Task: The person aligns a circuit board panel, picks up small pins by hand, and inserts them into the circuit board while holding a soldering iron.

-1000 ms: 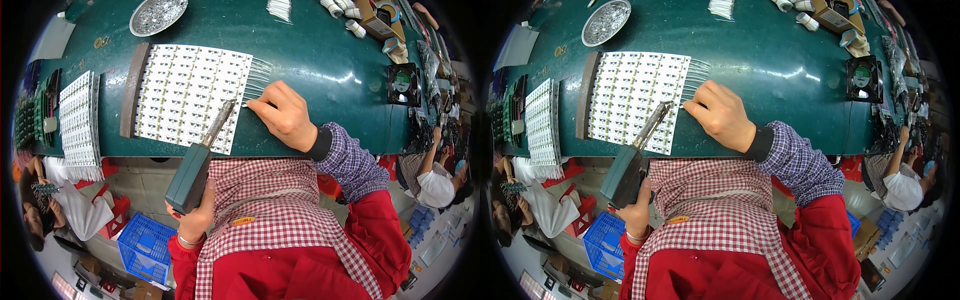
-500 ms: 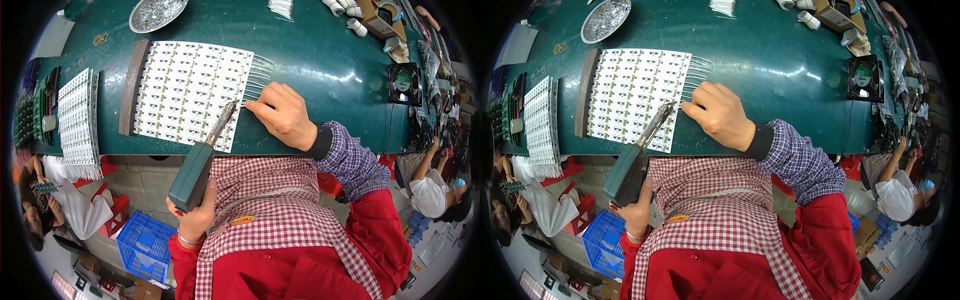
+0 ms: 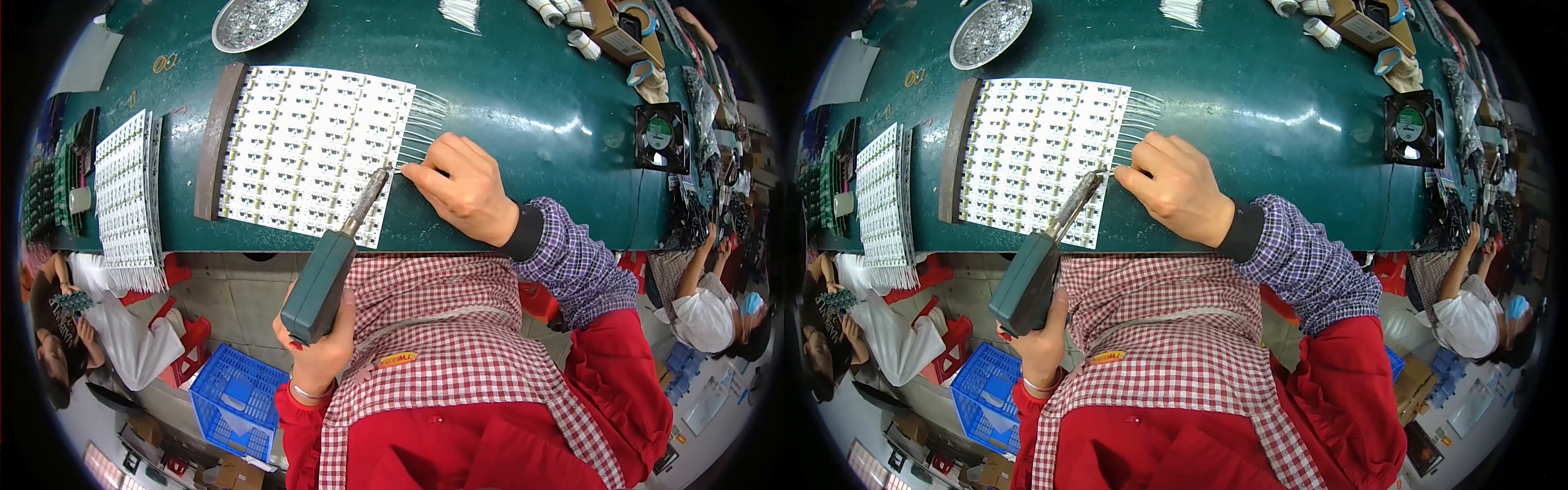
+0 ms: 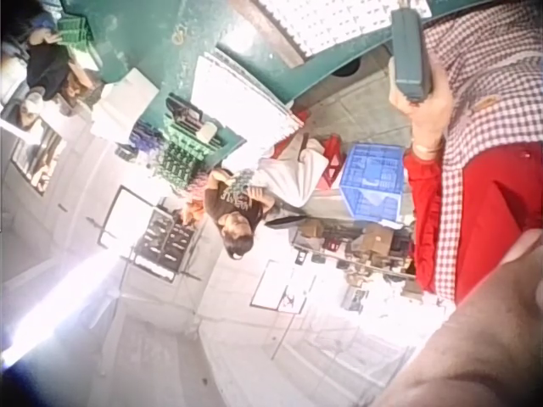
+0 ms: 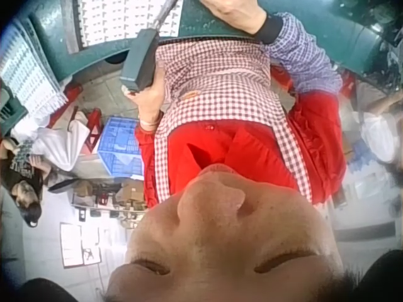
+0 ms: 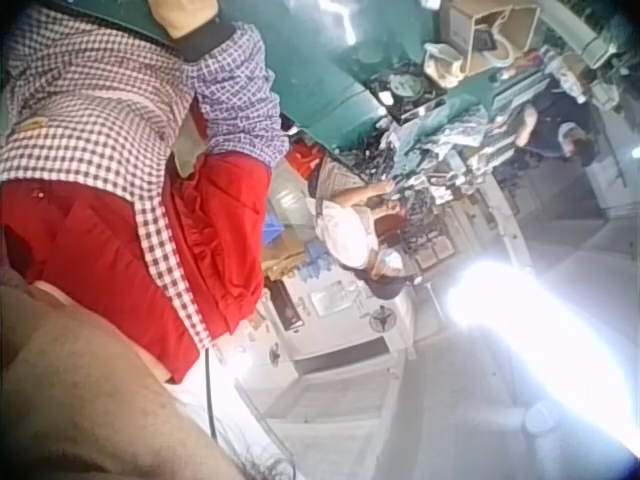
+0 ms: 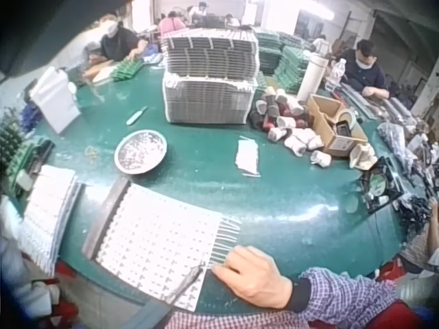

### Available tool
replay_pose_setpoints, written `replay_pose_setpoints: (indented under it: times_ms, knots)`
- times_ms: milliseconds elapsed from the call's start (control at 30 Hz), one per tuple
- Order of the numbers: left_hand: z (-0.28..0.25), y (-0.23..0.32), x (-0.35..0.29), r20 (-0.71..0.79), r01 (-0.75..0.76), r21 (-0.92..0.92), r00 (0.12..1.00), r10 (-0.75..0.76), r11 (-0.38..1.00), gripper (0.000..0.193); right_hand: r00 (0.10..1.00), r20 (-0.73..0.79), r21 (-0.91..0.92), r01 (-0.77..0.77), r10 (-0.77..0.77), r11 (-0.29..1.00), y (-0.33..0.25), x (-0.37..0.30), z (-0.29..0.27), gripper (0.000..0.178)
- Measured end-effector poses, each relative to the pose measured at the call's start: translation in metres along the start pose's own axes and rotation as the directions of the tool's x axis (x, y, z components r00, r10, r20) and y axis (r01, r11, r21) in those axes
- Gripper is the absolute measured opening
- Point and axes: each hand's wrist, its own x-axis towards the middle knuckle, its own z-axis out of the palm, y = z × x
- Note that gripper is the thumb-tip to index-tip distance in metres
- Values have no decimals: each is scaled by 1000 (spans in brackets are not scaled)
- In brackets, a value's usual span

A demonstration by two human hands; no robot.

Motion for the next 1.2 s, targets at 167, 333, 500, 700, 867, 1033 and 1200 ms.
replay_pose_setpoints:
  times_ms: [167,333,500,700,867,1033,1200]
  knots:
    - [-12,-7,-16,50,56,51,997,-59,997,35,1000,3,-7,0,0,1000,0,0,1,21]
    - [-11,-5,-19,22,99,16,995,-100,995,34,1000,-12,-4,-11,11,1000,0,-1,1,21]
    - [-5,-4,-10,-70,-72,131,994,82,989,22,999,-21,2,-31,31,1000,-6,-4,-6,20]
    - [-4,-1,-10,-94,-24,35,995,27,999,22,982,-183,-46,44,-51,998,-14,-6,-10,23]
    - [-5,-2,-12,-86,-7,28,996,9,1000,21,994,-111,37,25,-21,999,-10,-1,-2,22]
    - [-6,-7,-15,-43,5,32,999,-4,999,19,998,-27,150,-58,63,987,-7,-2,2,22]
    - [-3,-6,-11,-49,-32,28,998,34,999,17,998,-16,149,-60,63,987,-7,-3,4,23]
